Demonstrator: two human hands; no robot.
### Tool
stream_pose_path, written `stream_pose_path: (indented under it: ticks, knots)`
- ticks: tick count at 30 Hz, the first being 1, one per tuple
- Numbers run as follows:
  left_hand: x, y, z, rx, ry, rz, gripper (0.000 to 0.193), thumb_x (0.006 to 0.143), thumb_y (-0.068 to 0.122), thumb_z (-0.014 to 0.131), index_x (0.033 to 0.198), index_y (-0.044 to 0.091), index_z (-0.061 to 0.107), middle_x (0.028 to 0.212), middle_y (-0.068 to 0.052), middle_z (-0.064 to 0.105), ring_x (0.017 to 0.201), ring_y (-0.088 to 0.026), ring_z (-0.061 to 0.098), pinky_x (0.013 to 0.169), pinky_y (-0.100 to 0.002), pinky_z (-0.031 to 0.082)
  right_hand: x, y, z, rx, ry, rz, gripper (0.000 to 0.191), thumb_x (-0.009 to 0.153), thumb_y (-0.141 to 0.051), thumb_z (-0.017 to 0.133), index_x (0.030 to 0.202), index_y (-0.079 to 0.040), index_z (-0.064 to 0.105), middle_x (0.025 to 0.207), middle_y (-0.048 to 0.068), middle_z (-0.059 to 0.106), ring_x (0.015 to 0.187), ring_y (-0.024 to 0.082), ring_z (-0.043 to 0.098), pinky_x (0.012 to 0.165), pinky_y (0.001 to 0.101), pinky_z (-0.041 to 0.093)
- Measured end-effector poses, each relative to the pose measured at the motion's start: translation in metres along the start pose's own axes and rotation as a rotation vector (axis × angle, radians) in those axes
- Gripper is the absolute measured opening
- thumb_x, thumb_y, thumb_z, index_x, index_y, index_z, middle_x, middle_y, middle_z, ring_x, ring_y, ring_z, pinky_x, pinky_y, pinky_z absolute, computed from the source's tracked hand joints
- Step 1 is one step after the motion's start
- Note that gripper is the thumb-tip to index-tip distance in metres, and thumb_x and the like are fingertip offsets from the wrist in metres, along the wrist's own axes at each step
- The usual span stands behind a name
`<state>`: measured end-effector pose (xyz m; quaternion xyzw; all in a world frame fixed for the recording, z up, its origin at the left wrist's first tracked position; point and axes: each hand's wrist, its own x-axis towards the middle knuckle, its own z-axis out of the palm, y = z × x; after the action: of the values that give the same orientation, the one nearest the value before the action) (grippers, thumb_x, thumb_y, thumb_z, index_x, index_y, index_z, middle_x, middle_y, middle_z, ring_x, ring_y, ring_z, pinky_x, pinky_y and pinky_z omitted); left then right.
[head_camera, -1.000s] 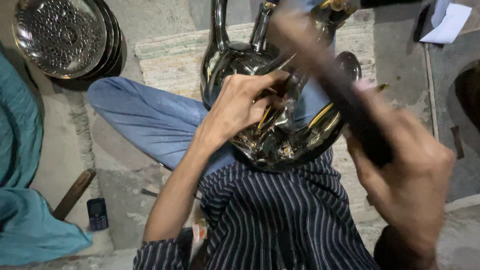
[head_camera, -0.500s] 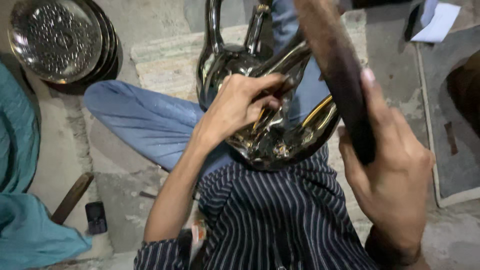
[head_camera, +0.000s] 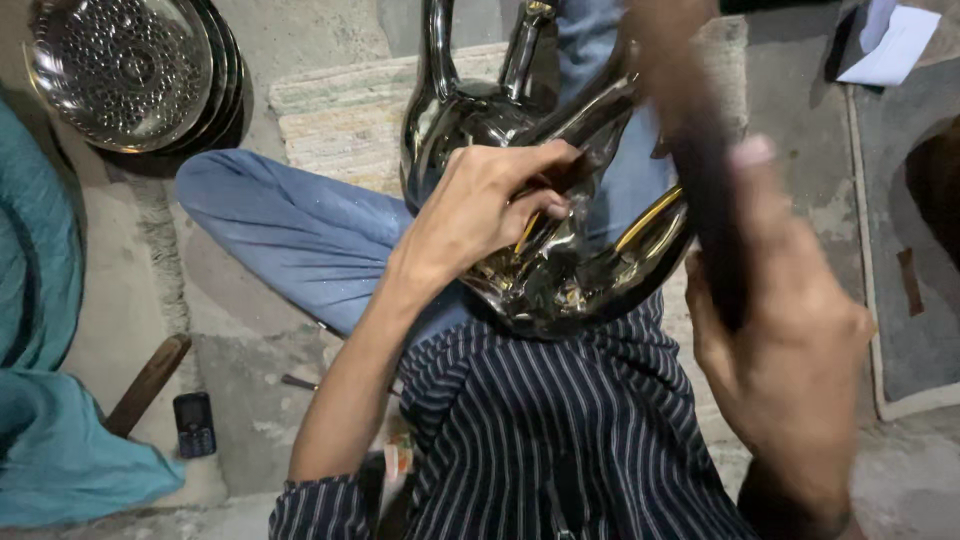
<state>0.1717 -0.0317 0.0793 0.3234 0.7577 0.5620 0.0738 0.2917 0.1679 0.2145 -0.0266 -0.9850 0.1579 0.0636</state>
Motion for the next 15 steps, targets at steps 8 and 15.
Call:
stream_pose_path:
  ticks: [8,15]
  knots:
    - [0.001,-0.002,0.005,0.083,-0.06,0.004,0.037,0.084,-0.004,0.071,0.12,0.006,0.068,0.093,-0.013,0.078,0.084,-0.025,0.079,0.073,-0.036,0.061,-0.003,0.007,0.004,-0.195,-0.243,0.001,0.081,0.093,-0.017,0.076,0.165,-0.025,0.038,0.104,0.015,0.07,0.07,0.029,0.07,0.061,0.0415,0.055]
    - [-0.003,-0.005,0.004,0.145,-0.034,0.049,0.036,0.084,-0.004,0.071,0.119,0.004,0.069,0.09,-0.013,0.078,0.082,-0.027,0.077,0.071,-0.039,0.06,-0.001,0.014,0.004,-0.457,-0.543,0.076,0.091,0.088,-0.025,0.08,0.164,-0.028,0.029,0.109,0.012,0.071,0.065,0.031,0.072,0.06,0.0419,0.058]
